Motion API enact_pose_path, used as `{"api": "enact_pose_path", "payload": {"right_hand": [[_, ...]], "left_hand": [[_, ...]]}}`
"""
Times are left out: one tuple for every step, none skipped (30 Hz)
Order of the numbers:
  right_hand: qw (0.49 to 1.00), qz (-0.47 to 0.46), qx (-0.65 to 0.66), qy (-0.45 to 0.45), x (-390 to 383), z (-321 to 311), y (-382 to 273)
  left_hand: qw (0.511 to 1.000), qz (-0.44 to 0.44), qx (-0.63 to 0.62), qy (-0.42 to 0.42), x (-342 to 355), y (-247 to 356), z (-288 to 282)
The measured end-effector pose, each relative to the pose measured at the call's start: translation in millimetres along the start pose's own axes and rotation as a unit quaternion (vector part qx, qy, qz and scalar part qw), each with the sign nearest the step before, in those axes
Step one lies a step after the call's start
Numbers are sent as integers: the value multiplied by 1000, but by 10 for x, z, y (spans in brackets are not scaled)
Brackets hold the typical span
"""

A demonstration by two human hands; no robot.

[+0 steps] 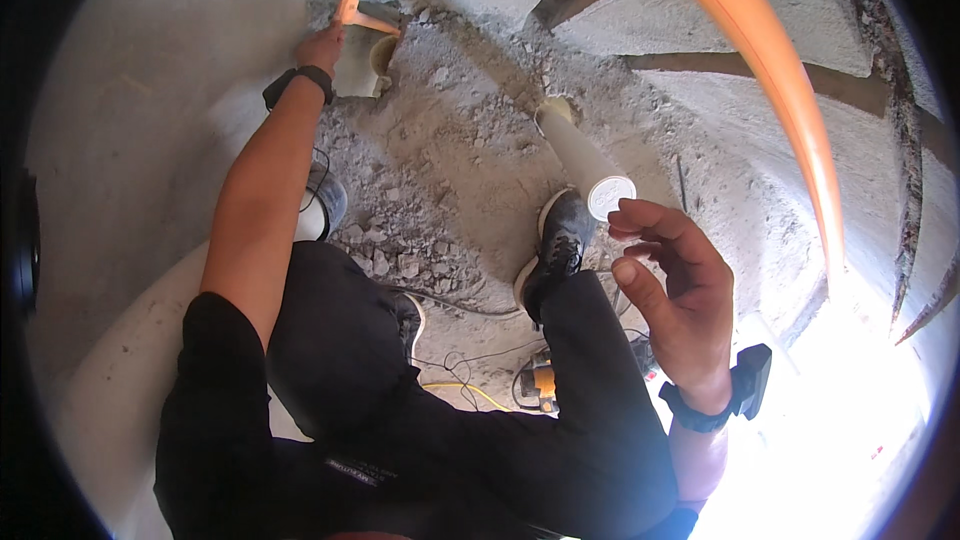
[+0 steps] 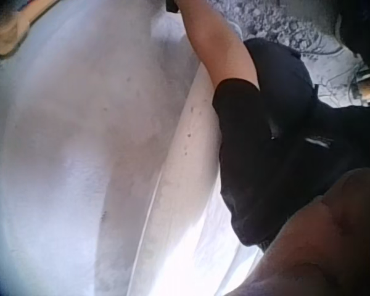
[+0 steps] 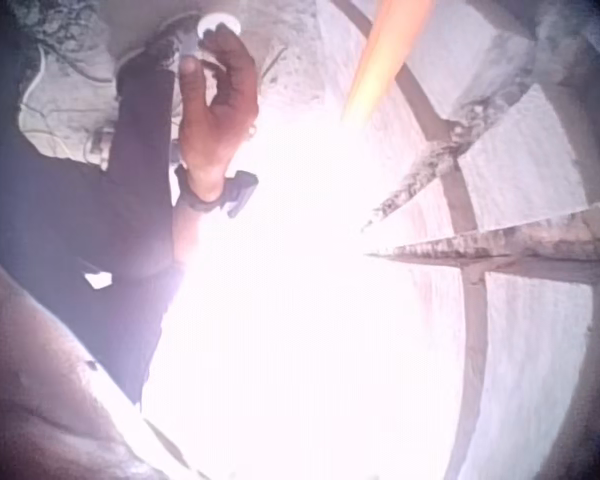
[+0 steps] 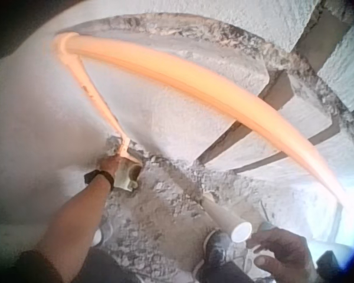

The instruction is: The person applies adhesive from a small container to the pipe joints of an orange pipe and a white pipe using a brush. They then fit the white pipe into a designated floor opening and align the orange pipe near it.

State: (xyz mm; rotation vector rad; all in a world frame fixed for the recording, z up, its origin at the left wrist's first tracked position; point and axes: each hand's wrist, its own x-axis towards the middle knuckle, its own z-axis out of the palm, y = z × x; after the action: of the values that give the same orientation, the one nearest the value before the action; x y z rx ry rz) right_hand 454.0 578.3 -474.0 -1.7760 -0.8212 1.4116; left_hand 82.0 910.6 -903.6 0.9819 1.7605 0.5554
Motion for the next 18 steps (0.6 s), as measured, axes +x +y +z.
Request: {"api": "enact_pose_path", "payload": {"right_hand": [[1000, -3, 5, -2, -4, 14, 1], [1000, -5, 4, -5, -12, 23, 0], [1000, 2, 7, -3, -25, 28, 1], [1000, 13, 10, 8, -56, 21, 9], [1000, 14, 8, 8, -65, 28, 12], [1000, 3, -5, 18, -74, 35, 16], [1000, -12, -16, 24, -69, 48, -3], [1000, -14, -18, 21, -70, 58, -25], [998, -23, -9, 61, -64, 66, -47], [994, -29, -3, 105, -65, 59, -47], [991, -21, 41, 123, -52, 45, -49], [991, -21, 38, 126, -49, 12, -46], [980, -25, 137, 140, -51, -46, -38], [959, -30, 235, 153, -63, -113, -28], [943, -55, 309, 111, -87, -197, -19], [943, -57, 309, 109, -87, -240, -9], [929, -72, 350, 94, -80, -271, 1], [913, -86, 390, 78, -74, -292, 8]], "left_hand": [[1000, 0, -2, 3, 13, -8, -29], [999, 6, 32, 14, 35, -10, -60], [997, 12, 66, 25, 45, -24, -94], [998, 11, 66, 19, -24, 32, 9], [992, 5, 120, 31, -80, 85, 69], [984, -1, 174, 42, -141, 133, 106], [984, -1, 173, 48, -88, 132, 41], [972, 12, 228, 56, -18, 127, 21], [965, 19, 253, 59, 19, 91, 6], [958, 26, 280, 60, 0, 105, 43], [971, 49, 213, 92, -42, 101, 92], [979, 71, 146, 123, -86, 99, 140], [980, 71, 144, 121, -128, 103, 186], [977, 74, 141, 145, -164, 114, 227], [973, 79, 138, 168, -202, 166, 267], [973, 80, 137, 170, -200, 168, 242], [975, 83, 124, 163, -200, 164, 201], [977, 86, 112, 157, -197, 165, 168]]}}
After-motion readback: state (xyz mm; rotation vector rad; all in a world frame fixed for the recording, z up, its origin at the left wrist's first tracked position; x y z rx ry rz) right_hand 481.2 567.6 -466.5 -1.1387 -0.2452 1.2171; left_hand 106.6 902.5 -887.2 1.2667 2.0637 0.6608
